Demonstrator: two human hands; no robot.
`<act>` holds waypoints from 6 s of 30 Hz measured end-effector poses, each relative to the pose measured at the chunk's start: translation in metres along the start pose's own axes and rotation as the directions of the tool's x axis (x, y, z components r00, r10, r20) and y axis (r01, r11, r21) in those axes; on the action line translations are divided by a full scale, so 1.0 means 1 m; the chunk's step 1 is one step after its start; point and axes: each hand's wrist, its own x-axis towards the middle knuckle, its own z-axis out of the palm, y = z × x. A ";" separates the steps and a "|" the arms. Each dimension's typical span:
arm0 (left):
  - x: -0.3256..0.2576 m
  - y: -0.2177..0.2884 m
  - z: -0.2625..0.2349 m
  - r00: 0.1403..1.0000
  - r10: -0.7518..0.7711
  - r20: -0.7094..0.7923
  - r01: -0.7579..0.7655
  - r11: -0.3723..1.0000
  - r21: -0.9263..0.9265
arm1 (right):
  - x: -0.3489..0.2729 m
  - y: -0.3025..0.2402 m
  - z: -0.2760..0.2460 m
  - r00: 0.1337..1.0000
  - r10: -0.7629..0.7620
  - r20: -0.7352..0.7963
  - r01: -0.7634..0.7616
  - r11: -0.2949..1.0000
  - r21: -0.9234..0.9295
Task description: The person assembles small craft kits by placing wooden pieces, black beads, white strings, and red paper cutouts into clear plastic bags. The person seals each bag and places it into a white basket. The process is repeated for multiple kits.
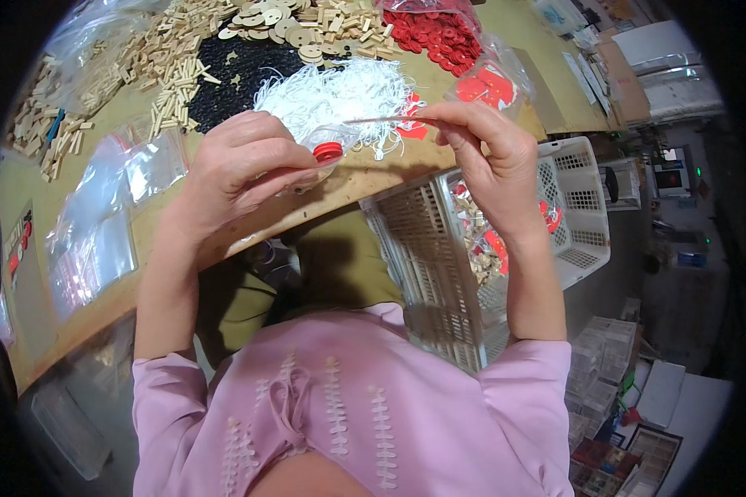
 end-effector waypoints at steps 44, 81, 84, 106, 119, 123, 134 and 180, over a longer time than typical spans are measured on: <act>0.002 -0.003 -0.003 0.990 -0.141 0.007 0.140 0.968 -0.209 | 0.102 -0.042 0.037 0.522 0.142 0.841 -0.281 0.960 0.013; -0.041 0.006 -0.041 0.756 -0.613 -0.229 0.558 0.786 -0.264 | -0.023 -0.036 0.037 0.927 -0.264 0.267 0.242 0.964 0.112; -0.059 0.015 -0.025 0.736 -0.676 -0.045 0.670 0.717 0.192 | -0.042 -0.034 0.045 0.928 -0.226 0.296 0.187 0.970 0.155; -0.076 0.036 0.001 0.718 -0.668 -0.196 0.694 0.662 0.283 | -0.067 -0.032 0.118 0.879 -0.372 0.299 0.345 0.928 0.141; -0.129 0.069 -0.061 0.569 -0.789 -0.232 0.791 0.448 0.416 | -0.071 -0.033 0.131 0.891 -0.335 0.306 0.285 0.938 0.199; -0.127 0.071 -0.068 0.587 -0.709 -0.391 0.805 0.459 0.375 | -0.068 -0.041 0.139 0.884 -0.359 0.299 0.306 0.929 0.211; -0.098 0.054 -0.049 0.272 -0.959 -0.075 0.947 0.281 -0.154 | -0.058 -0.055 0.134 0.911 -0.293 0.292 0.207 0.934 0.289; -0.105 0.097 -0.020 0.662 -0.745 -0.079 0.694 0.650 -0.310 | -0.024 -0.059 0.127 0.935 -0.219 0.280 0.078 0.894 0.442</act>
